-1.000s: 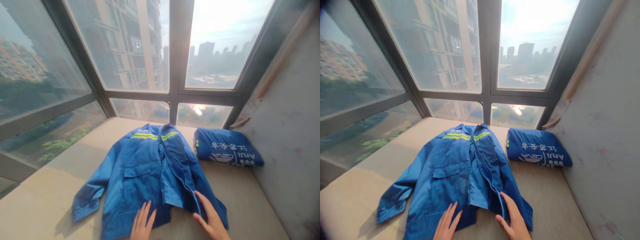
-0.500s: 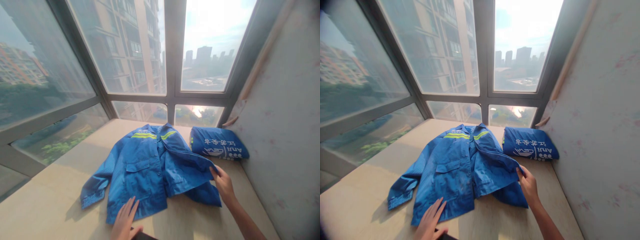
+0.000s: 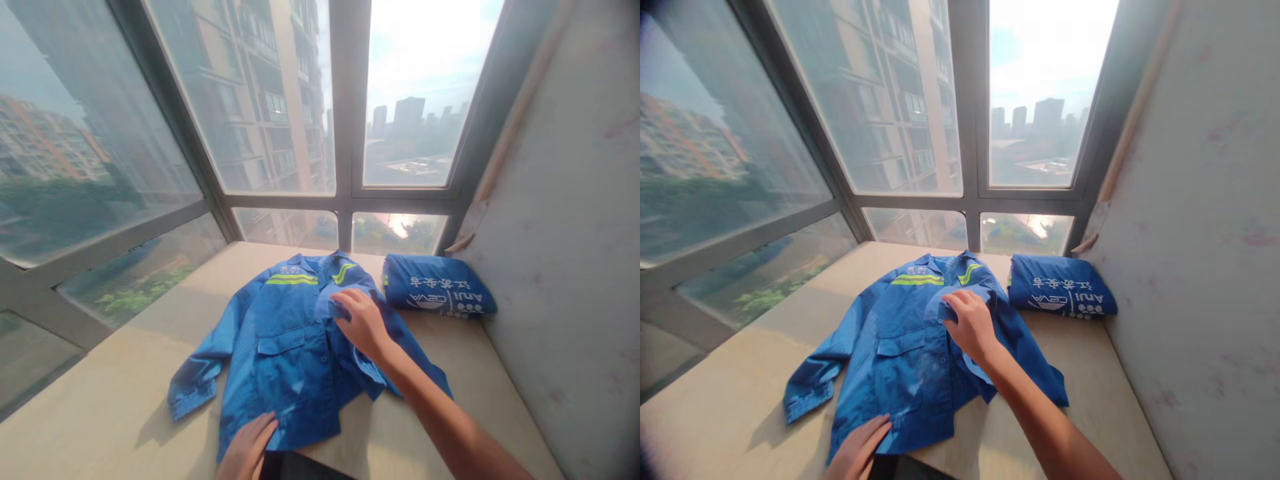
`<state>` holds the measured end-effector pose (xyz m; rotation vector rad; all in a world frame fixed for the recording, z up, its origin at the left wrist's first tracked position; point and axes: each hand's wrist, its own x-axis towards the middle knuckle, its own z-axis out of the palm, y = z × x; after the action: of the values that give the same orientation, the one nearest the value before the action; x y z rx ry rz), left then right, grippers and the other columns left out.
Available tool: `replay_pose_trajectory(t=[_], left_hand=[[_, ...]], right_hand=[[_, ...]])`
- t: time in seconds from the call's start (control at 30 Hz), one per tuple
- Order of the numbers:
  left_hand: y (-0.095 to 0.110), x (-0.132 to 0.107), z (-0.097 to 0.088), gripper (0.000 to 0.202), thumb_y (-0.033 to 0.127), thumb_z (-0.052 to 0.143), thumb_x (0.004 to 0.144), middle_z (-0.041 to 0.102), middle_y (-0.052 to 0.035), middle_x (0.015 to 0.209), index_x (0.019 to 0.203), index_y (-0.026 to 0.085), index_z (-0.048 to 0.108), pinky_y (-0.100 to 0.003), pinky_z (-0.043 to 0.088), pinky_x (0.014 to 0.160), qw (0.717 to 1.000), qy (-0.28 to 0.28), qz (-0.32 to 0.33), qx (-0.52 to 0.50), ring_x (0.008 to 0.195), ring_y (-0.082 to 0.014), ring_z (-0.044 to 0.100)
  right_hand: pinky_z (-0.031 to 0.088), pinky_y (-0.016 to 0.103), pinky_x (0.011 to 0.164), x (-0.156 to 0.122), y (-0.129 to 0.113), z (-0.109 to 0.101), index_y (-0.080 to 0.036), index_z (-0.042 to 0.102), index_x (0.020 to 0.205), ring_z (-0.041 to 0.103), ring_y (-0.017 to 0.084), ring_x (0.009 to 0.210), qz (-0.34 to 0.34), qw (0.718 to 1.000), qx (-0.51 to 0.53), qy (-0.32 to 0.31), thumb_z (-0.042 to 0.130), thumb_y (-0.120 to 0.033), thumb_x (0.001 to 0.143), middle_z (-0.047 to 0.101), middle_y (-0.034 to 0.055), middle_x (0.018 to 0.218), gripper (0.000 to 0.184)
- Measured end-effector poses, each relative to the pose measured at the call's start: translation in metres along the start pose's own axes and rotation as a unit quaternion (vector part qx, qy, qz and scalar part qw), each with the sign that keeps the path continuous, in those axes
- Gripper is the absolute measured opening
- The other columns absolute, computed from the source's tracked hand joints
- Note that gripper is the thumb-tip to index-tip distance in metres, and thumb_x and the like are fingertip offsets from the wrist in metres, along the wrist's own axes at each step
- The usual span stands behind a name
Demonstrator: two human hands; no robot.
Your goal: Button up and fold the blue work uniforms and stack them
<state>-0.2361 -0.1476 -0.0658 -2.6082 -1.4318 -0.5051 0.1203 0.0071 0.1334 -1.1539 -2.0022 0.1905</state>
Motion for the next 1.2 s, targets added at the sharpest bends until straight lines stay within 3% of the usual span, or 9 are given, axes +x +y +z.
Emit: replay_pose_trajectory(t=[0.1,0.17,0.27,0.43,0.57,0.7,0.83,1.0,1.2], left_hand=[[-0.004,-0.001,0.001,0.058,0.01,0.051,0.076,0.069,0.0003,0.126,0.128,0.034,0.064,-0.029,0.06,0.09,1.0,0.007,0.006,0.004,0.105,-0.0205,0.071],[-0.007,-0.003,0.0,0.061,0.01,0.052,0.075,0.068,0.0018,0.128,0.13,0.036,0.062,-0.028,0.06,0.091,1.0,0.008,0.015,0.003,0.106,-0.0198,0.071],[-0.014,-0.004,-0.002,0.06,0.01,0.052,0.077,0.069,0.0025,0.126,0.129,0.036,0.063,-0.026,0.059,0.09,1.0,0.017,0.023,0.006,0.106,-0.0184,0.071],[-0.035,-0.009,0.001,0.05,0.014,0.049,0.081,0.071,0.0008,0.123,0.125,0.032,0.066,-0.025,0.059,0.089,0.998,0.03,0.047,0.017,0.104,-0.018,0.071],[-0.055,-0.024,0.011,0.048,0.019,0.047,0.082,0.072,-0.0002,0.122,0.124,0.031,0.066,-0.025,0.059,0.089,0.998,0.038,0.054,0.018,0.103,-0.0187,0.072],[-0.058,-0.037,0.01,0.041,0.026,0.048,0.087,0.072,-0.0004,0.12,0.123,0.032,0.067,-0.028,0.06,0.089,0.998,0.041,0.024,0.037,0.103,-0.0199,0.072],[-0.035,-0.029,0.004,0.038,0.023,0.05,0.086,0.072,-0.0012,0.121,0.118,0.031,0.068,-0.031,0.061,0.089,0.996,0.032,-0.011,0.079,0.105,-0.0213,0.071],[0.022,0.002,0.012,0.051,0.011,0.05,0.078,0.068,-0.0069,0.127,0.124,0.026,0.064,-0.036,0.06,0.088,0.995,0.045,-0.022,0.083,0.11,-0.0238,0.068],[0.096,0.053,0.018,0.035,0.011,0.048,0.086,0.07,-0.0095,0.114,0.114,0.022,0.066,-0.038,0.058,0.087,0.998,0.011,-0.053,-0.034,0.103,-0.0233,0.067]], right_hand=[[0.039,0.047,0.107,-0.051,-0.019,0.07,-0.021,0.06,0.123,0.057,0.027,0.114,-0.075,0.971,-0.015,-0.229,0.072,-0.033,0.078,0.067,0.0089,0.116,0.048],[0.032,0.054,0.112,-0.09,-0.019,0.101,-0.021,0.059,0.121,0.051,0.03,0.123,-0.111,0.942,-0.037,-0.315,0.07,-0.032,0.079,0.065,0.0096,0.119,0.046],[0.024,0.053,0.118,-0.139,-0.007,0.119,-0.022,0.053,0.131,0.041,0.029,0.135,-0.1,0.945,-0.059,-0.306,0.059,-0.028,0.088,0.055,0.0112,0.138,0.044],[0.023,0.043,0.121,-0.193,0.036,0.114,-0.021,0.048,0.141,0.04,0.026,0.139,-0.057,0.961,-0.082,-0.258,0.048,-0.027,0.096,0.049,0.0101,0.148,0.045],[0.023,0.039,0.122,-0.212,0.069,0.102,-0.021,0.055,0.134,0.042,0.021,0.137,-0.063,0.963,-0.074,-0.25,0.048,-0.019,0.094,0.056,0.0069,0.142,0.041],[0.028,0.037,0.12,-0.214,0.081,0.098,-0.022,0.061,0.125,0.047,0.019,0.133,-0.061,0.97,-0.078,-0.224,0.05,-0.013,0.089,0.061,0.0056,0.136,0.039],[0.034,0.038,0.115,-0.212,0.076,0.109,-0.023,0.067,0.113,0.054,0.021,0.123,-0.051,0.977,-0.097,-0.184,0.056,-0.013,0.084,0.068,0.0048,0.122,0.033],[0.037,0.044,0.106,-0.215,0.054,0.128,-0.023,0.067,0.109,0.053,0.027,0.119,-0.057,0.98,-0.161,-0.099,0.063,-0.016,0.083,0.065,0.0088,0.124,0.028],[0.044,0.032,0.076,-0.216,0.029,0.127,-0.022,0.067,0.101,0.059,0.021,0.084,0.008,0.979,-0.125,-0.159,0.06,-0.012,0.083,0.068,0.0068,0.095,0.021]])
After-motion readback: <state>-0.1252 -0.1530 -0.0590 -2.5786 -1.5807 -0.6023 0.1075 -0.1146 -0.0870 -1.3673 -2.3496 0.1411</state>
